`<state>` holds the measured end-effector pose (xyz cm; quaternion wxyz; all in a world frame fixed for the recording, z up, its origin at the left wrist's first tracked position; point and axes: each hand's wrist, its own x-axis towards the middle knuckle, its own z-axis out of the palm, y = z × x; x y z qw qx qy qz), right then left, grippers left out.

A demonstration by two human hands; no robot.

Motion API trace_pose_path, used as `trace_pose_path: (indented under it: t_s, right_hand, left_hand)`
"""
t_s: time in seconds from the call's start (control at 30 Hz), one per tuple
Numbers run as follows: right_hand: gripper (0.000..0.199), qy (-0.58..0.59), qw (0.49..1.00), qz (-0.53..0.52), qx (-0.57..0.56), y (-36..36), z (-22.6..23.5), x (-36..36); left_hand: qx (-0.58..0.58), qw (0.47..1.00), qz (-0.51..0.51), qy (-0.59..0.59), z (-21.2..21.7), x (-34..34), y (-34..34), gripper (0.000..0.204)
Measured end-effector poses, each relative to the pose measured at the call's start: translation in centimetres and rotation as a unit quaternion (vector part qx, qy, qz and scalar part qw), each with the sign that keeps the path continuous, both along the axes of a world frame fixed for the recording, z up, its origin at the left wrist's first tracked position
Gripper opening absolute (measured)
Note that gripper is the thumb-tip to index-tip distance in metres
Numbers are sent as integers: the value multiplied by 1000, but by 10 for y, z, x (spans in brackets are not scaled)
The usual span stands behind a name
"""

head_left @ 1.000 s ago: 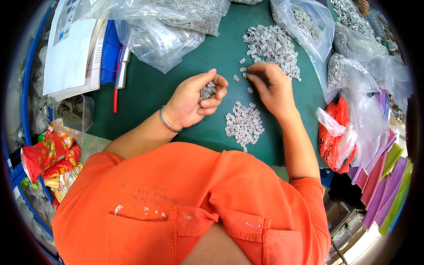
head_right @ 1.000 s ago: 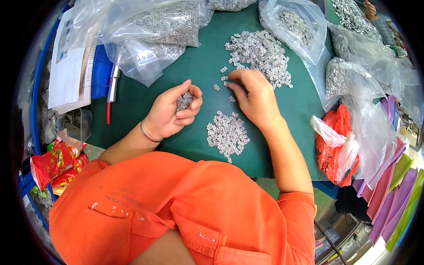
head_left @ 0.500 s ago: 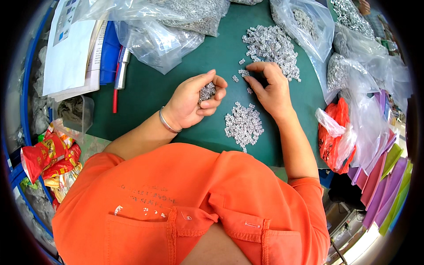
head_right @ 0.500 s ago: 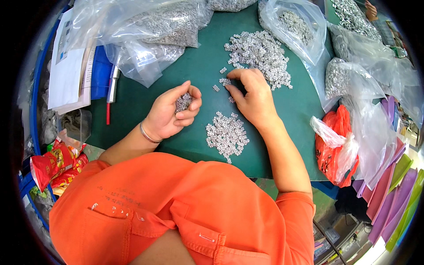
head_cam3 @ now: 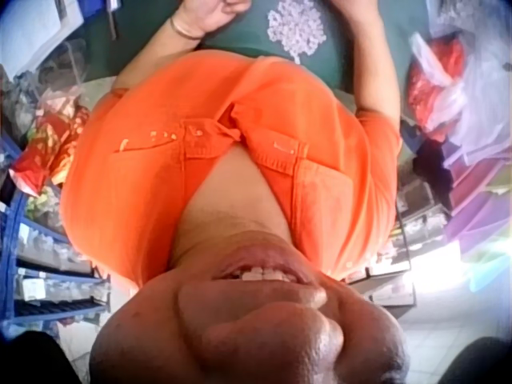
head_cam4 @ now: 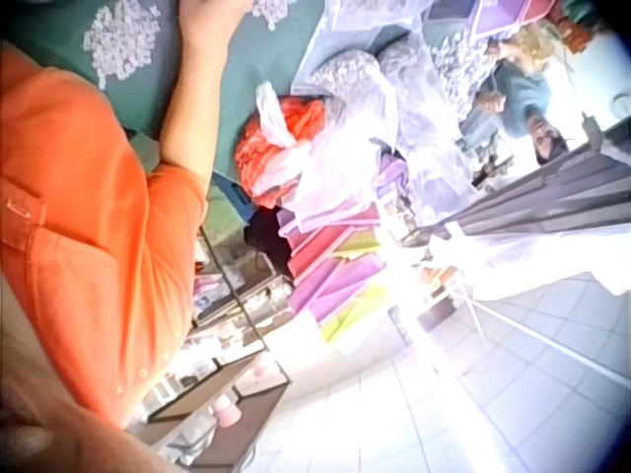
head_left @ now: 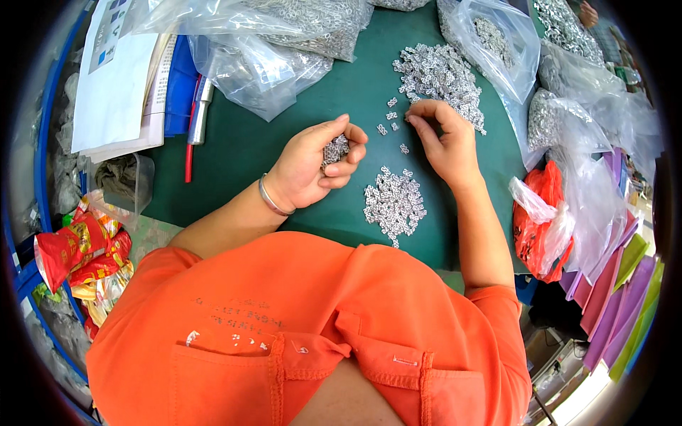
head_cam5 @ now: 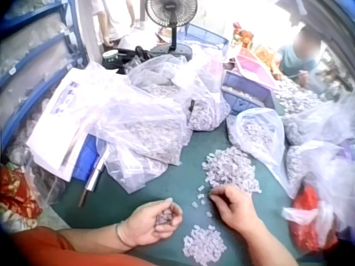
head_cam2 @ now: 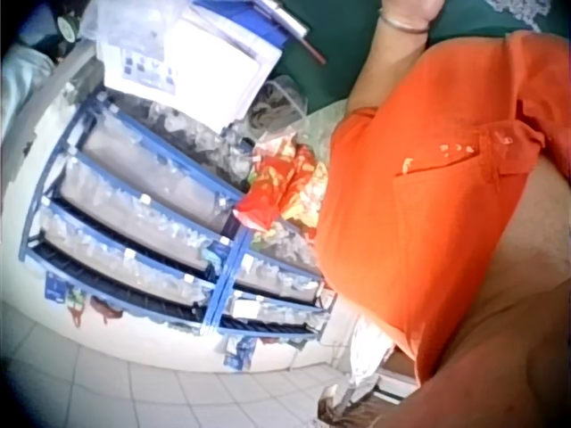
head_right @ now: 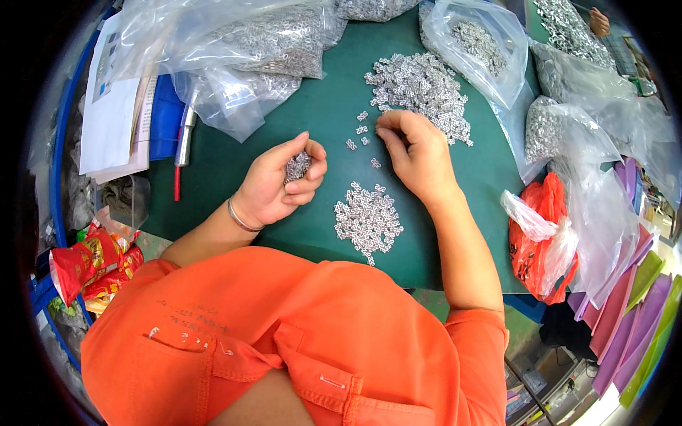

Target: The person sorts small gray plastic components on a green desk, picking them by hand from a central pile and arranging them into smaller groups.

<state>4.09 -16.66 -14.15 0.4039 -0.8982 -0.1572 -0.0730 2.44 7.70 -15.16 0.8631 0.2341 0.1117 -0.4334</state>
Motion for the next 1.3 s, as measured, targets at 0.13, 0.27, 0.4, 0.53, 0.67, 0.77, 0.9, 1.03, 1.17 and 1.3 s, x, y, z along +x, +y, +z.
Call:
trace_pose_path:
  t_s: [0.13,0.27,0.4,0.53,0.67,0.77,0.9,1.03,1.17,1.3]
  right_hand:
    - [15,-36,999,-21,-36,-11,12,-2]
    - [24,-34,999,-30,-13,-19,11,-11]
    - [36,-26,998,47,-12,-16,7,-26]
    - [39,-41,998,52,0,-8,6,-38]
    - [27,-10,995,95,28,-3,6,-43]
    - [18,-101,994,41,7,16,6,-22]
    - [14,-65,996,39,-37,17,6,-10]
    - [13,-39,998,21,-44,20,7,-6]
    - [14,-49,996,24,-75,22,5,-3]
    - [15,-37,997,27,-66,21,8,-3]
  left_hand:
    - [-1,1000,2,-2,1,0,1,40]
    - [0,1000,3,-7,0,0,0,40]
    - [1,1000,3,-10,0,0,0,40]
    - [9,1000,2,-9,1,-1,-1,39]
    - [11,1000,5,-12,2,-1,-1,39]
    - [7,1000,3,-9,1,0,0,37]
    - [20,1000,0,-21,0,0,0,35]
    - [16,1000,-1,-19,-1,-1,1,34]
    - [13,1000,-2,-20,-1,-1,1,34]
    - [11,1000,0,-12,-1,-1,0,35]
